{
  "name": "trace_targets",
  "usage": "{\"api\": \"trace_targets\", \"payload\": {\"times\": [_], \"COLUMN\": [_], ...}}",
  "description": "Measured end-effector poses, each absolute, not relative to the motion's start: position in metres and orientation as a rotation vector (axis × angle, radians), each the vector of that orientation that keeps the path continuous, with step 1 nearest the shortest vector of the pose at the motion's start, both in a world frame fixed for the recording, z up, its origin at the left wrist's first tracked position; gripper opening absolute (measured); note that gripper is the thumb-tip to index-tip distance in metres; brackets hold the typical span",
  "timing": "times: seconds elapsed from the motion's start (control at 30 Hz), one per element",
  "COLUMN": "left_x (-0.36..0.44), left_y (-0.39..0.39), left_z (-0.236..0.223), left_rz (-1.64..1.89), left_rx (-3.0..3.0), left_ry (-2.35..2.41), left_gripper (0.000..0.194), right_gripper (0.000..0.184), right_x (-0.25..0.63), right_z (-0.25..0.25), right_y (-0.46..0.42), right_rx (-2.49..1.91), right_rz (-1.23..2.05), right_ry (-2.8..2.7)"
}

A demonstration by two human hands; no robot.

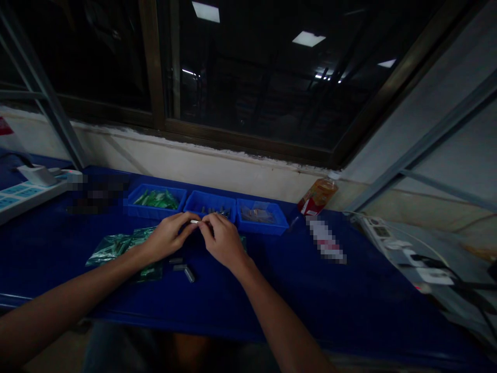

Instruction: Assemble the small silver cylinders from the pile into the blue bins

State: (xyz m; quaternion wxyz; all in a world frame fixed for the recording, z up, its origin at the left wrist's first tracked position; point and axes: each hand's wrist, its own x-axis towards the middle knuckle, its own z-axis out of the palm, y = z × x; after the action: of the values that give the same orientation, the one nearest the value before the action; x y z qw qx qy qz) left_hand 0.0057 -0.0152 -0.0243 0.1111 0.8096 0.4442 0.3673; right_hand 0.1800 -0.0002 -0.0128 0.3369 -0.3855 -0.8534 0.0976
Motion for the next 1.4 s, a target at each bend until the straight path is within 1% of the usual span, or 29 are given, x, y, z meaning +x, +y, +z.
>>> {"api": "trace_targets", "payload": {"times": [0.03, 0.1, 0.13, 0.27, 0.4, 0.43, 0.53, 0.63, 0.77, 0.93, 1.1, 1.2, 1.27, 1.3, 1.4], "left_x": [0.006, 0.007, 0.007, 0.006, 0.002, 0.0, -0.003, -0.004, -0.002, -0.004, -0.008, -0.008, -0.008, -0.007, -0.007], "left_y": [-0.015, -0.014, -0.014, -0.015, -0.016, -0.016, -0.015, -0.015, -0.012, -0.009, -0.012, -0.012, -0.012, -0.012, -0.011], "left_z": [-0.025, -0.026, -0.027, -0.024, -0.018, -0.017, -0.016, -0.018, -0.019, -0.018, -0.015, -0.014, -0.014, -0.015, -0.016], "left_rz": [1.065, 1.024, 0.994, 0.898, 0.889, 0.906, 1.023, 1.127, 1.227, 1.296, 1.246, 1.277, 1.301, 1.304, 1.317], "left_rx": [2.375, 2.379, 2.391, 2.445, 2.422, 2.41, 2.36, 2.356, 2.398, 2.351, 2.424, 2.441, 2.441, 2.442, 2.438], "left_ry": [1.326, 1.362, 1.375, 1.358, 1.343, 1.338, 1.268, 1.16, 1.145, 1.209, 1.065, 1.077, 1.109, 1.127, 1.161], "left_gripper": [0.023, 0.026, 0.028, 0.035, 0.039, 0.038, 0.027, 0.031, 0.018, 0.023, 0.028, 0.025, 0.024, 0.025, 0.028], "right_gripper": [0.015, 0.023, 0.024, 0.012, 0.012, 0.014, 0.023, 0.029, 0.033, 0.039, 0.043, 0.046, 0.044, 0.04, 0.021], "right_x": [0.181, 0.182, 0.182, 0.178, 0.174, 0.173, 0.171, 0.171, 0.169, 0.158, 0.156, 0.159, 0.161, 0.162, 0.164], "right_z": [-0.012, -0.011, -0.01, -0.007, -0.01, -0.011, -0.013, -0.014, -0.016, -0.022, -0.024, -0.021, -0.019, -0.018, -0.017], "right_y": [-0.001, -0.003, -0.005, -0.009, -0.009, -0.008, -0.004, 0.0, 0.004, 0.002, 0.004, 0.005, 0.004, 0.003, 0.001], "right_rx": [-1.009, -0.988, -0.963, -0.906, -0.924, -0.933, -0.971, -1.012, -1.013, -1.019, -1.027, -1.037, -1.032, -1.019, -0.932], "right_rz": [0.243, 0.199, 0.17, 0.091, 0.156, 0.178, 0.204, 0.194, 0.237, 0.466, 0.525, 0.551, 0.53, 0.511, 0.469], "right_ry": [-2.225, -2.259, -2.289, -2.362, -2.309, -2.285, -2.213, -2.184, -2.175, -2.069, -2.001, -2.003, -2.016, -2.024, -2.061]}}
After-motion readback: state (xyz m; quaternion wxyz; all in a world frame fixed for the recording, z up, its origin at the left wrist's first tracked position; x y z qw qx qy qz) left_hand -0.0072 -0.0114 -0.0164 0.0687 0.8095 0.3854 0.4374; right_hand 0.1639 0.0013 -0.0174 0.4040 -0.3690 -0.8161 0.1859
